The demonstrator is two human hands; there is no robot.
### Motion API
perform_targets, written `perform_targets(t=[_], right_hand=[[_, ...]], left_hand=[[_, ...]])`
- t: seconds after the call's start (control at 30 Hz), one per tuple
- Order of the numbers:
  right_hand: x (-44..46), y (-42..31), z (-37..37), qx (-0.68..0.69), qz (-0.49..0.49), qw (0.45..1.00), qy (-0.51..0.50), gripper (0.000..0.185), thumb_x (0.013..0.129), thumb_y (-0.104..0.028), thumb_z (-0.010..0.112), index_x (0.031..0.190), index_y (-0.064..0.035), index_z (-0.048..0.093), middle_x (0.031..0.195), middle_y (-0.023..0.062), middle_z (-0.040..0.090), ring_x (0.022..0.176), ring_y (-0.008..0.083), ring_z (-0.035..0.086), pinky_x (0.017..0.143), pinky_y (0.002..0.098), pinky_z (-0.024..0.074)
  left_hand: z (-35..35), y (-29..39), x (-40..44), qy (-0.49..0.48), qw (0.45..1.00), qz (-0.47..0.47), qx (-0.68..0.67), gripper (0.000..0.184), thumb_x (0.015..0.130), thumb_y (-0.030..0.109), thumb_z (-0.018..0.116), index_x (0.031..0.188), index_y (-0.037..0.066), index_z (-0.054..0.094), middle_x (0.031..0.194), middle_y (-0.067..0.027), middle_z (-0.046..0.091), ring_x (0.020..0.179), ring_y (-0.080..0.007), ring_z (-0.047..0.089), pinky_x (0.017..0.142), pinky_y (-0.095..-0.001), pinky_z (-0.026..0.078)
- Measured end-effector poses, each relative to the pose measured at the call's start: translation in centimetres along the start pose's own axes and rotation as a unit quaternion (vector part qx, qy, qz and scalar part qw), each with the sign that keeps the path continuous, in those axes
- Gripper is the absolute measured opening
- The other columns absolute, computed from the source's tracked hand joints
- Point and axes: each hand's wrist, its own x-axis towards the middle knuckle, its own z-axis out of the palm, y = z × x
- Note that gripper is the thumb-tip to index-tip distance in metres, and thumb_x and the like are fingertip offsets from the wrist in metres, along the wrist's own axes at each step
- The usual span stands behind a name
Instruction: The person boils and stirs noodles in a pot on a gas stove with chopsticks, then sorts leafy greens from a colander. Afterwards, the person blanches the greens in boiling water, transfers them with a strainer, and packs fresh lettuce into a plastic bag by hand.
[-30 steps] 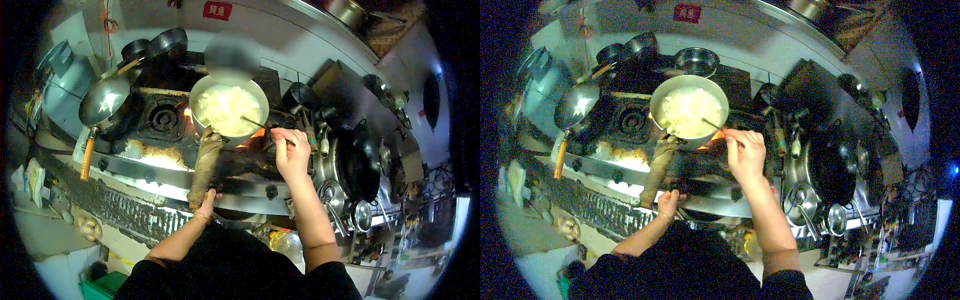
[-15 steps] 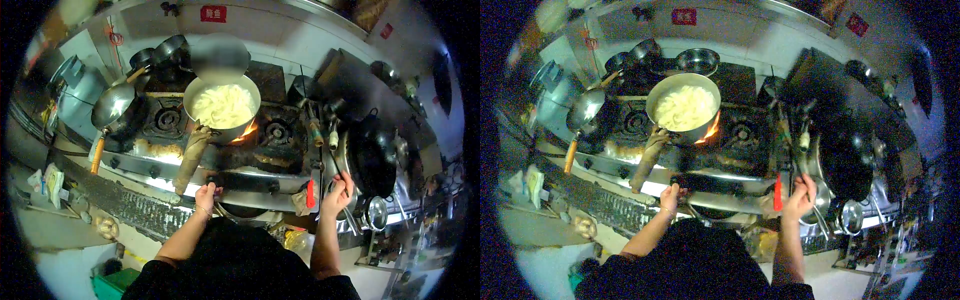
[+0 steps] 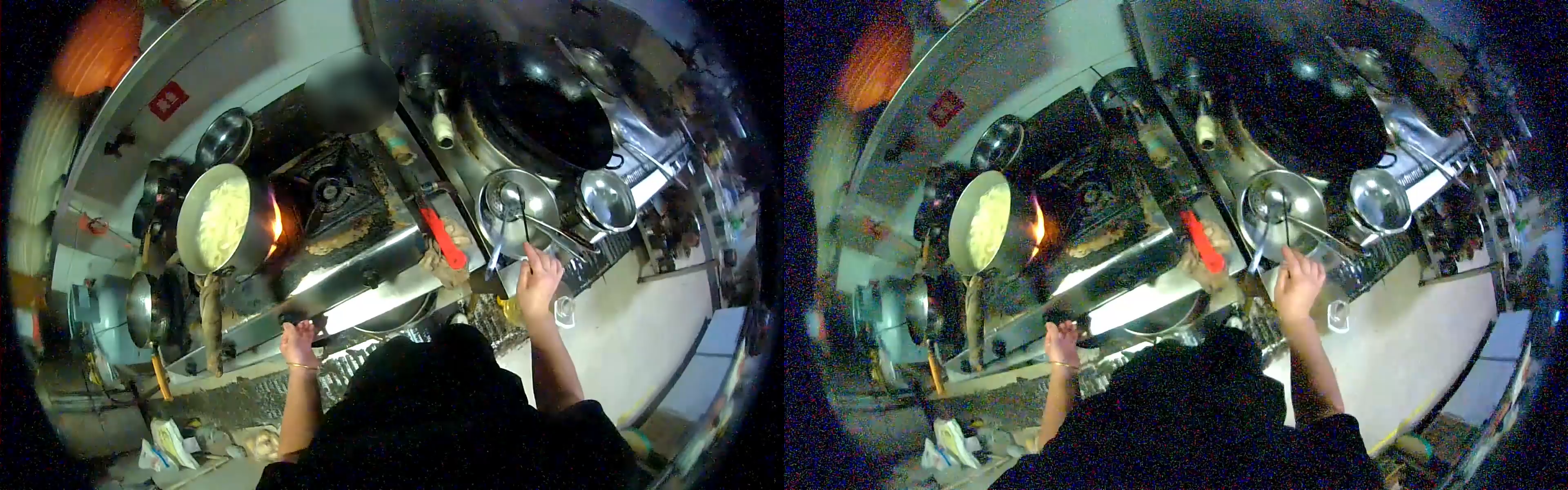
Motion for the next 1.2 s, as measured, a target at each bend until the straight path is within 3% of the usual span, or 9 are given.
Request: perform_targets(t=[0.07,0.17,0.27,0.47,0.6,0.87,1.2], right_hand=[[0.0,0.1,1.1,-0.017,-0.009,1.0,-0.005,0.035,0.078,-0.01,0.057,0.113,-0.0133,0.059,0.102,0.0073,0.061,0.092,0.0257,0.054,0.093,0.0424,0.0341],[-0.5,1.1,2.7,-0.022,-0.02,1.0,0.008,0.034,0.079,-0.014,0.056,0.112,-0.0143,0.059,0.106,0.0072,0.061,0.092,0.027,0.055,0.091,0.0436,0.0354],[-0.8,1.3,3.3,-0.083,0.013,0.996,-0.04,0.032,0.083,-0.013,0.053,0.115,-0.0175,0.058,0.11,0.0059,0.059,0.104,0.0266,0.052,0.093,0.044,0.0354],[-1.9,2.2,5.2,-0.084,0.0,0.983,-0.162,0.061,0.076,-0.033,0.061,0.132,-0.0142,0.043,0.137,0.0132,0.04,0.126,0.0328,0.036,0.104,0.0555,0.0193],[-2.7,2.2,6.2,-0.065,0.016,0.985,-0.16,0.073,0.075,-0.043,0.062,0.137,-0.0143,0.036,0.142,0.0141,0.034,0.131,0.0351,0.029,0.105,0.0569,0.0155],[-3.4,0.3,5.2,-0.047,0.021,0.992,-0.114,0.071,0.077,-0.037,0.061,0.138,-0.0132,0.033,0.145,0.0123,0.028,0.134,0.0334,0.022,0.104,0.0597,0.0141],[-5.8,-2.6,3.4,-0.037,-0.012,0.992,-0.124,0.065,0.081,-0.037,0.058,0.138,-0.0141,0.033,0.145,0.0123,0.028,0.135,0.0342,0.021,0.104,0.0618,0.0125]], left_hand=[[0.1,0.4,-0.1,0.006,1.0,-0.001,-0.023,0.024,0.09,0.028,0.056,0.081,0.006,0.053,0.079,-0.0086,0.061,0.077,-0.0215,0.06,0.072,-0.0348,0.052],[-0.4,0.6,0.2,0.028,0.998,-0.009,0.056,0.025,0.091,0.029,0.054,0.082,0.005,0.055,0.081,-0.0101,0.063,0.077,-0.021,0.061,0.074,-0.0339,0.052],[-0.2,0.6,0.0,0.029,0.999,-0.012,0.031,0.025,0.091,0.027,0.055,0.083,0.003,0.055,0.081,-0.0108,0.062,0.076,-0.0219,0.062,0.074,-0.0349,0.053],[-0.5,0.6,0.2,0.028,0.999,-0.014,0.011,0.025,0.089,0.025,0.058,0.083,0.001,0.055,0.081,-0.0105,0.061,0.076,-0.0235,0.062,0.075,-0.0373,0.054],[-1.0,0.9,0.5,0.017,0.998,-0.032,0.053,0.025,0.089,0.025,0.058,0.082,0.001,0.055,0.082,-0.0105,0.062,0.077,-0.0242,0.063,0.074,-0.0366,0.054],[-1.0,0.8,0.5,-0.005,0.998,-0.026,0.057,0.027,0.087,0.029,0.061,0.08,0.003,0.056,0.082,-0.0114,0.064,0.074,-0.0225,0.064,0.067,-0.0298,0.052],[-1.2,0.8,0.4,-0.029,0.999,-0.032,0.009,0.026,0.085,0.029,0.065,0.081,0.005,0.056,0.082,-0.0099,0.063,0.075,-0.0229,0.063,0.07,-0.033,0.053]])
